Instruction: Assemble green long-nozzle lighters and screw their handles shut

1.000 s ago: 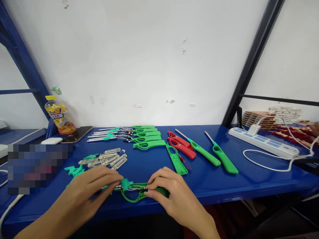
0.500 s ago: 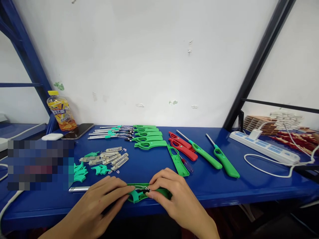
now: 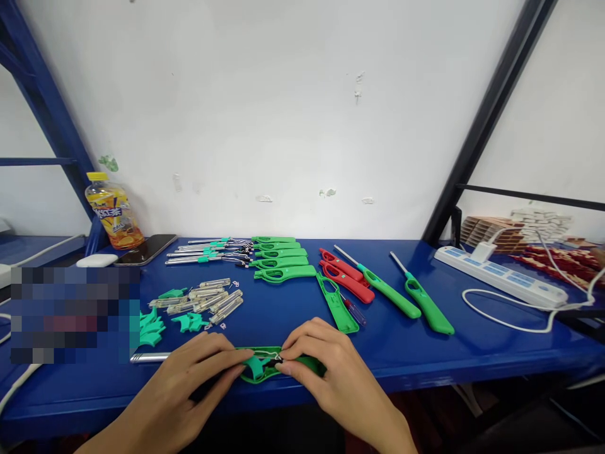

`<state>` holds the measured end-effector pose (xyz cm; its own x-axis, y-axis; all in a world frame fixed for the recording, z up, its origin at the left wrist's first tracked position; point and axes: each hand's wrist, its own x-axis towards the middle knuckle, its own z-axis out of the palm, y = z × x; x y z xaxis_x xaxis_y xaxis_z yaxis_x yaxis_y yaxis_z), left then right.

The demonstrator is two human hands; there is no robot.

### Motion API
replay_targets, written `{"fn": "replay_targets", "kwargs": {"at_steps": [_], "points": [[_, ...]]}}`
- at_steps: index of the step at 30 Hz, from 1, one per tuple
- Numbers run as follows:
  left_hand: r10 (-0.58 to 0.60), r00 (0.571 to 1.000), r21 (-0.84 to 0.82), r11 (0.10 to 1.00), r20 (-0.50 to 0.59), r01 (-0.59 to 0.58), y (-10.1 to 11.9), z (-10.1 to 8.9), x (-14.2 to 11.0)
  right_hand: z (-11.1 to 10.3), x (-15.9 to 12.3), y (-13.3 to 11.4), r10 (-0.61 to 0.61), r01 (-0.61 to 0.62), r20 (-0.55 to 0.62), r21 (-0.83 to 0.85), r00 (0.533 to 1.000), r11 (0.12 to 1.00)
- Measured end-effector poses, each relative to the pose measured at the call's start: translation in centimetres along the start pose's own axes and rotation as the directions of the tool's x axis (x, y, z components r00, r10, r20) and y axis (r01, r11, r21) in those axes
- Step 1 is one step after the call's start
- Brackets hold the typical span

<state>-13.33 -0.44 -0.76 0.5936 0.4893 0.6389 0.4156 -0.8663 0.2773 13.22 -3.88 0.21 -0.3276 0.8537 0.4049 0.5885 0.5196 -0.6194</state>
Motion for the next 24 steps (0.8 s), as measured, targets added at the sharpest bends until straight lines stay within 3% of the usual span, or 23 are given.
{"fn": "replay_targets", "kwargs": {"at_steps": [11, 24], "points": [[0.008, 1.000, 0.030, 1.000, -0.015, -0.007, 0.16, -0.05, 0.16, 0.01, 0.11, -0.31, -0.007, 0.010, -0.043, 0.068, 0.999, 0.998], [0.004, 0.999, 0.006, 1.000, 0.054, -0.004, 0.24, -0.36, 0.02, 0.26, 0.05, -0.05, -0.023, 0.029, -0.082, 0.072, 0.996, 0.997]]}}
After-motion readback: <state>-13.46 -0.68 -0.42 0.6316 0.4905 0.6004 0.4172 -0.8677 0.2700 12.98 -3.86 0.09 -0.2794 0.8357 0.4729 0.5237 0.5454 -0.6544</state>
